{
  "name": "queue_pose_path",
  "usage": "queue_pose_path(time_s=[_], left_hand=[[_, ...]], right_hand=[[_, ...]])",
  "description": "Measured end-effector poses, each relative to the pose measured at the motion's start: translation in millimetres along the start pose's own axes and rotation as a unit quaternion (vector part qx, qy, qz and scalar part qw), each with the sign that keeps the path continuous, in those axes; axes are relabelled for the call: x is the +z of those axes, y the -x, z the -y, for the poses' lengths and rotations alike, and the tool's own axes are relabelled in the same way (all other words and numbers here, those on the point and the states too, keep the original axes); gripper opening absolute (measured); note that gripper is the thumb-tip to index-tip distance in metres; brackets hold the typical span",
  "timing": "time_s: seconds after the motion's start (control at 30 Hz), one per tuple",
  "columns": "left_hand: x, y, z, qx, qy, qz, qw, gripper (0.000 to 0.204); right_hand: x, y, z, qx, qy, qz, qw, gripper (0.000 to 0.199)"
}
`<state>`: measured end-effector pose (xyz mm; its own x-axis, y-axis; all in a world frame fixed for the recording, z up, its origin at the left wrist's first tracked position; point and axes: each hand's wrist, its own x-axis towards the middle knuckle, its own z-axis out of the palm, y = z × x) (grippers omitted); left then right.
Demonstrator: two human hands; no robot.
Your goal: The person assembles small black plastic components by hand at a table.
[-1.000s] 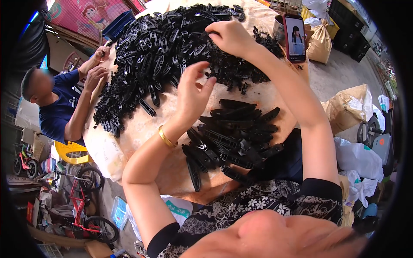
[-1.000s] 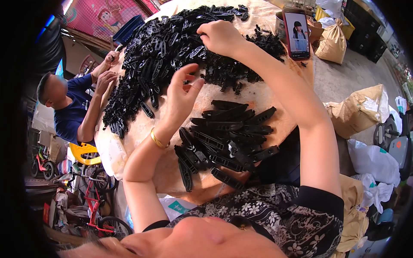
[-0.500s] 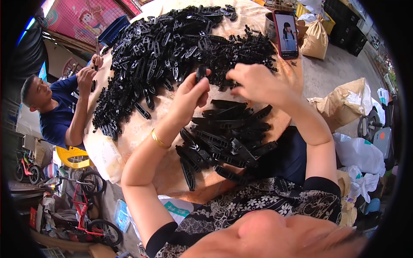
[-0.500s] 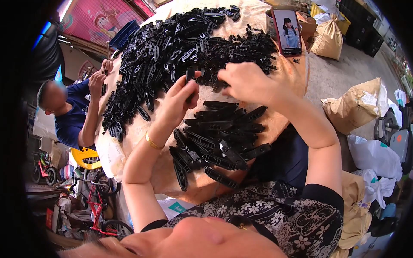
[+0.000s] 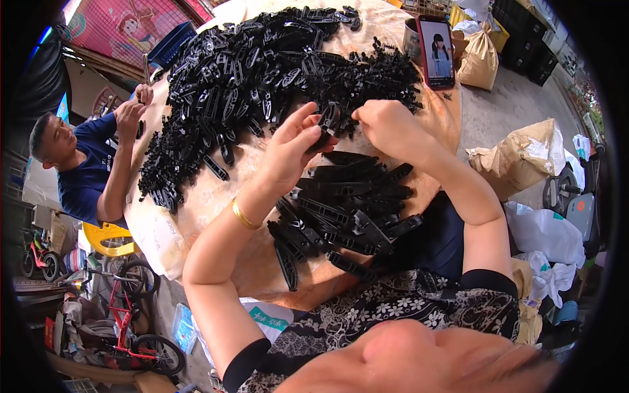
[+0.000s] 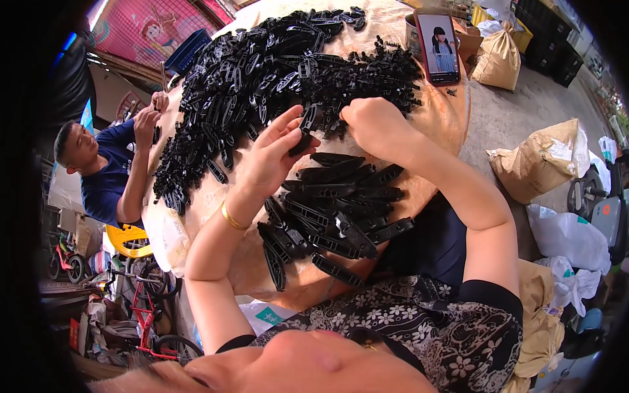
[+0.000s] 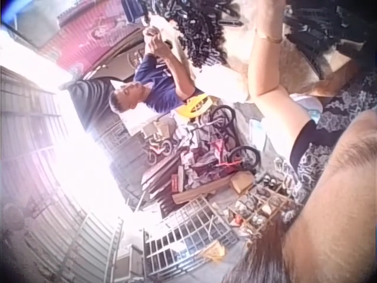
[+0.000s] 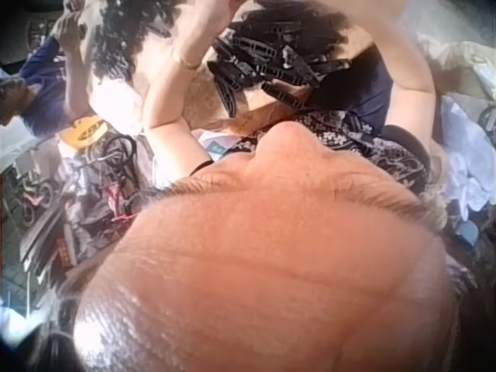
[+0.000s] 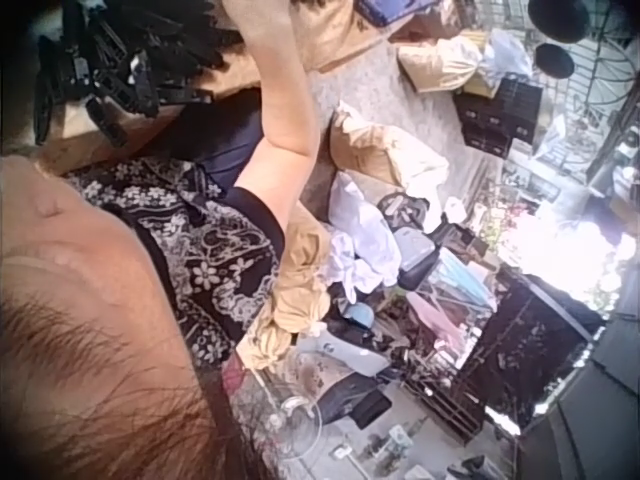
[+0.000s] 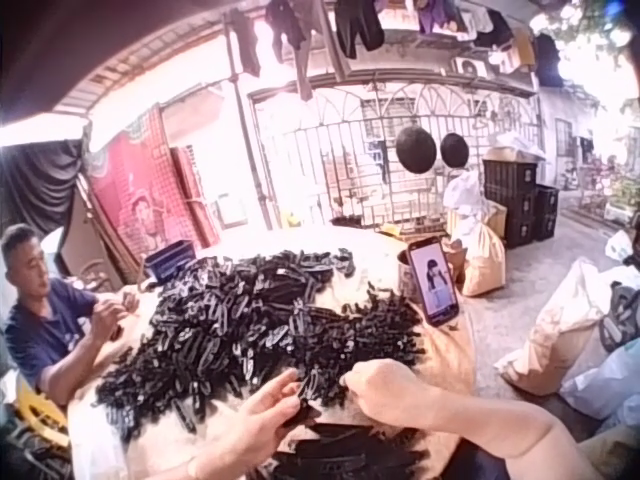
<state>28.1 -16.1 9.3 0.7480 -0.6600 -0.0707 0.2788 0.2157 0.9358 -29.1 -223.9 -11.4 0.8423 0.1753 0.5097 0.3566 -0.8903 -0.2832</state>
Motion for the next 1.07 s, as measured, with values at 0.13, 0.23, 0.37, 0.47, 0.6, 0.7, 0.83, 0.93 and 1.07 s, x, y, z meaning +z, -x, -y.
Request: queue_pose_path(time_s=[0.13,0.23,0.37,0.47,0.6,0.7,0.83,0.93,1.07], left_hand=[[-14,-6,3,0.005,0.0,0.108,0.994,0.037],[-11,-6,3,-0.019,0.037,0.097,0.994,0.034],[-9,-4,8,-0.007,0.094,0.074,0.993,0.033],[-12,-5,9,-0.019,0.101,0.095,0.99,0.031],[-14,-7,10,0.005,0.039,0.117,0.992,0.029],[-7,-4,6,-0.011,0.041,0.111,0.993,0.027],[-11,-4,13,-0.012,0.093,0.119,0.988,0.024],[-9,-4,11,-0.006,0.071,0.112,0.991,0.026],[-12,-4,9,-0.017,0.016,0.076,0.997,0.028]], right_hand=[[-20,-8,25,0.075,-0.222,-0.116,0.965,0.009],[-17,-5,28,0.111,-0.337,-0.112,0.928,0.01],[-16,-5,35,0.145,-0.422,-0.079,0.892,0.009],[-15,-5,39,0.112,-0.378,-0.095,0.914,0.008],[-14,-4,41,0.085,-0.364,-0.104,0.922,0.007],[-14,-4,40,0.031,-0.298,-0.173,0.938,0.007],[-12,-5,40,0.024,-0.283,-0.167,0.944,0.007],[-14,-5,41,0.0,-0.247,-0.173,0.954,0.007],[-16,-5,41,-0.051,-0.194,-0.174,0.964,0.005]])
